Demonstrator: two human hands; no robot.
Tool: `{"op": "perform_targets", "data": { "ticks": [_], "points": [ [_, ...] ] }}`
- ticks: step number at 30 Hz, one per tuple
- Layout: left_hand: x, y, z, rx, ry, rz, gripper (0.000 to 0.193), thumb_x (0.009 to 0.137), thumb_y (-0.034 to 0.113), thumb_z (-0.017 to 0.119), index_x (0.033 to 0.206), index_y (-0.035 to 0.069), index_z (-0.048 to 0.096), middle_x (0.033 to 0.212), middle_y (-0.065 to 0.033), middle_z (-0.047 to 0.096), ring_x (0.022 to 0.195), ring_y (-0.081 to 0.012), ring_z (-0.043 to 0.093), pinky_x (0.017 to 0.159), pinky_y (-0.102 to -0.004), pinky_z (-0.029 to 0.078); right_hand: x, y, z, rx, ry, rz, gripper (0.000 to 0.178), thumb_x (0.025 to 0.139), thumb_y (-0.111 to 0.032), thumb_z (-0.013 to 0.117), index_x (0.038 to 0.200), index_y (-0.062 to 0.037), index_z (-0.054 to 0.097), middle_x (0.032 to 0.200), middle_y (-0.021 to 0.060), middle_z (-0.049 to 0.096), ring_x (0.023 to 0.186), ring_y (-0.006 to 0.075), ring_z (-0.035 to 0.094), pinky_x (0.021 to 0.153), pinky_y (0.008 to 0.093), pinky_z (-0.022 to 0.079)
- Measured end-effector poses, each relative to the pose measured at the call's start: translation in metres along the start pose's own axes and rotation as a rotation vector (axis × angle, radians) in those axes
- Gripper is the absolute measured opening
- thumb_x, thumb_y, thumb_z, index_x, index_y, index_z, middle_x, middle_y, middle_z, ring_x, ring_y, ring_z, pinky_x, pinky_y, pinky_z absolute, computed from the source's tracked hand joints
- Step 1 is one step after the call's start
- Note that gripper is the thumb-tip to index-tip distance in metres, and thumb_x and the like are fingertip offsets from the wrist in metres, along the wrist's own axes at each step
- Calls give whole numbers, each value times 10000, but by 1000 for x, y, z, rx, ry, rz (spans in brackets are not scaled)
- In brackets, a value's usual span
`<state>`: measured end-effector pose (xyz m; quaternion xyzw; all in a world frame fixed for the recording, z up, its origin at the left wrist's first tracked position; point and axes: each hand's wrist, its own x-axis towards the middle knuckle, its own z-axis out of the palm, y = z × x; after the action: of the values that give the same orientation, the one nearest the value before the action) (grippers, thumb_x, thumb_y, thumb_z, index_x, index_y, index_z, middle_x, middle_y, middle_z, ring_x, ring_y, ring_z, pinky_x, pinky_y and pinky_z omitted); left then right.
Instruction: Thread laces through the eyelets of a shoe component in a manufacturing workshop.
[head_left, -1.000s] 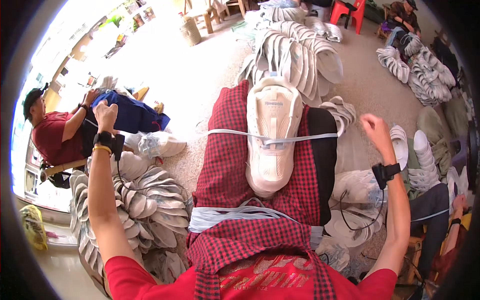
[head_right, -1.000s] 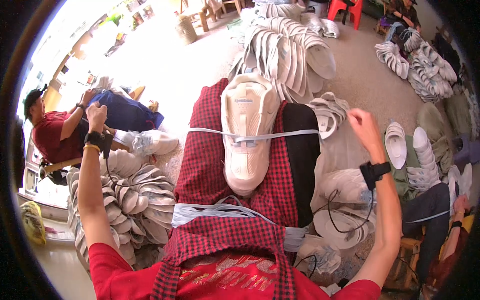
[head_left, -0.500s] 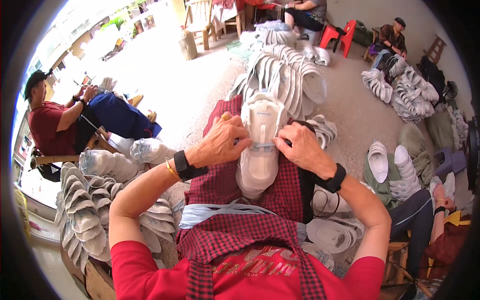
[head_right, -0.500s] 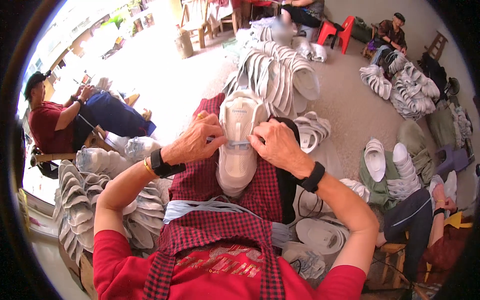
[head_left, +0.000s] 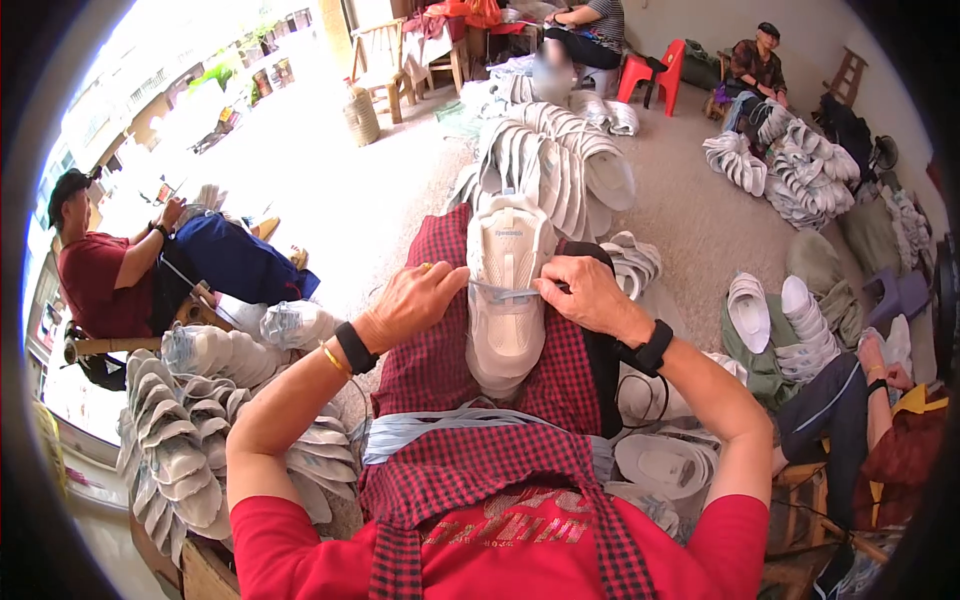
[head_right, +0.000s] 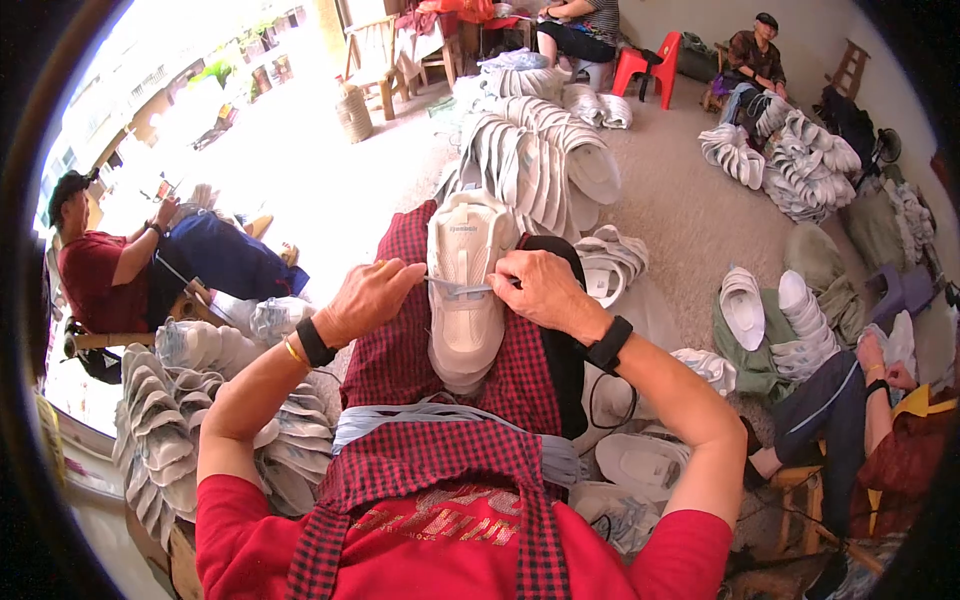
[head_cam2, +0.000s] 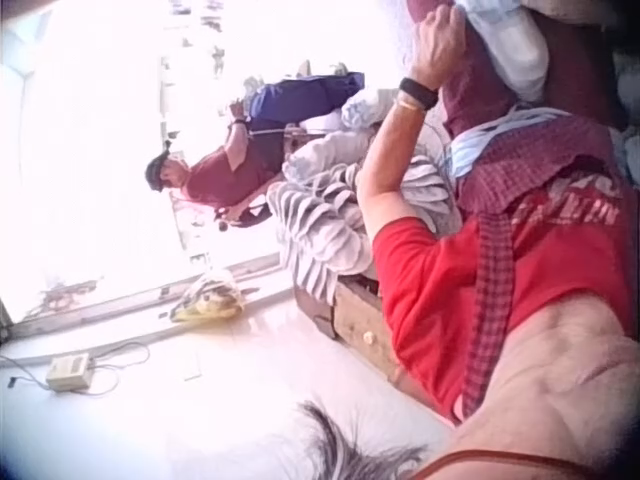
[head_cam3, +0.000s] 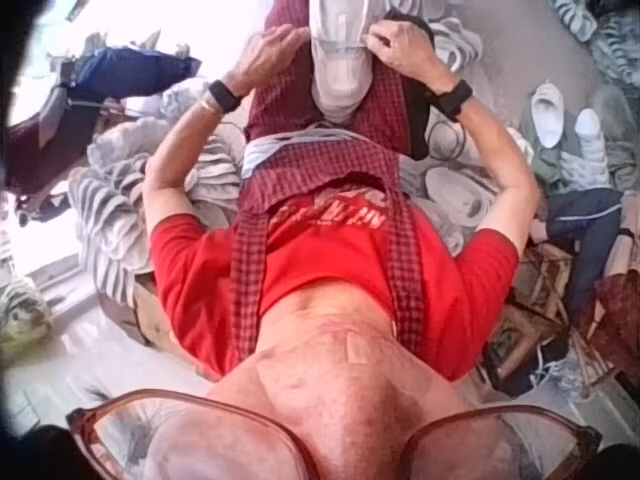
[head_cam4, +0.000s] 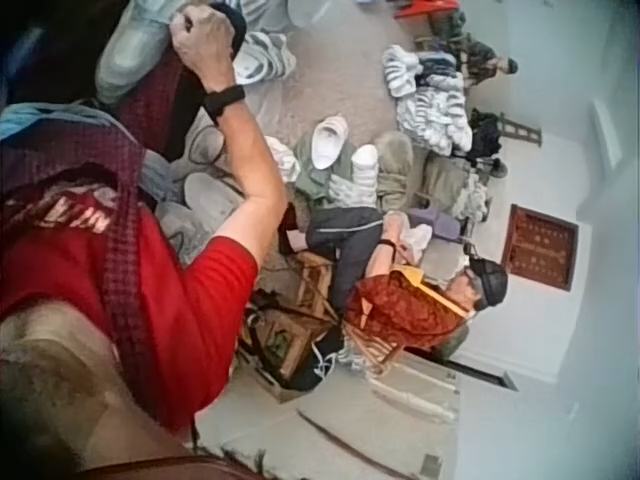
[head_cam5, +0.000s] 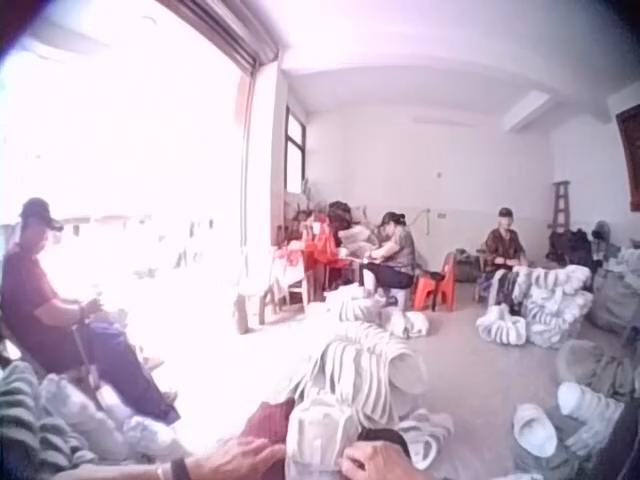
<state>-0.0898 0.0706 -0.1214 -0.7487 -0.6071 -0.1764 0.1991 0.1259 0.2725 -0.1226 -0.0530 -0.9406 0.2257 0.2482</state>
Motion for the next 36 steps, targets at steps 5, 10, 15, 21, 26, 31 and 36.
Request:
{"op": "perform_targets", "data": {
  "ticks": [5, 10, 15, 21, 26, 31, 36],
  "points": [
    [-16, 0, -1, 61, -59, -5, 326, 870, 82, 595, 1187, 29, 542, 858, -96, 542, 745, -280, 628, 634, -405, 531, -2, -4, -3, 56, -22, 23, 272, 912, -264, 621, 810, -14, 655, 761, 173, 644, 732, 382, 639, 668, 462, 488],
    [-16, 13, -14, 29, -9, -3, 372, 875, 91, 653, 1231, 45, 554, 807, -79, 537, 683, -260, 610, 569, -396, 508, 0, -18, -7, 258, -73, 53, 246, 920, -222, 610, 821, 1, 636, 745, 195, 625, 722, 386, 635, 643, 447, 478],
    [-14, 0, -5, 61, -33, 1, 368, 874, 78, 604, 1234, 38, 537, 868, -94, 544, 733, -281, 632, 621, -405, 534, 13, -17, -13, 164, -10, -46, 274, 931, -189, 613, 808, 52, 576, 694, 186, 569, 583, 314, 537, 585, 413, 422],
    [-19, -5, -10, -39, -52, -113, 317, 895, 97, 629, 1204, 57, 571, 856, -105, 583, 731, -306, 650, 609, -414, 543, 6, -1, -12, 10, -58, -101, 235, 917, -236, 635, 818, -23, 638, 695, 182, 613, 657, 371, 624, 609, 454, 465],
    [-43, -23, -19, -158, 16, -221, 256, 885, 39, 648, 1139, 69, 635, 838, -121, 619, 721, -323, 664, 600, -413, 550, 10, -13, -32, 56, -245, 36, 179, 884, -201, 678, 863, -36, 614, 682, 142, 615, 681, 363, 637, 627, 452, 478],
    [-63, -53, -56, -112, 53, -319, 282, 862, -56, 625, 1122, 33, 687, 931, -151, 691, 767, -325, 697, 660, -375, 570, -1, 15, -14, -42, -19, -311, 119, 895, -161, 656, 922, -61, 598, 754, 119, 618, 688, 321, 648, 604, 426, 496],
    [-89, -81, -112, 0, 164, -459, 155, 900, -14, 649, 1042, -2, 710, 870, -160, 683, 759, -303, 698, 653, -345, 542, -13, 23, -54, -371, -46, -356, 114, 873, -81, 634, 987, -84, 625, 775, 94, 592, 698, 292, 651, 572, 400, 505]
  ]
}}
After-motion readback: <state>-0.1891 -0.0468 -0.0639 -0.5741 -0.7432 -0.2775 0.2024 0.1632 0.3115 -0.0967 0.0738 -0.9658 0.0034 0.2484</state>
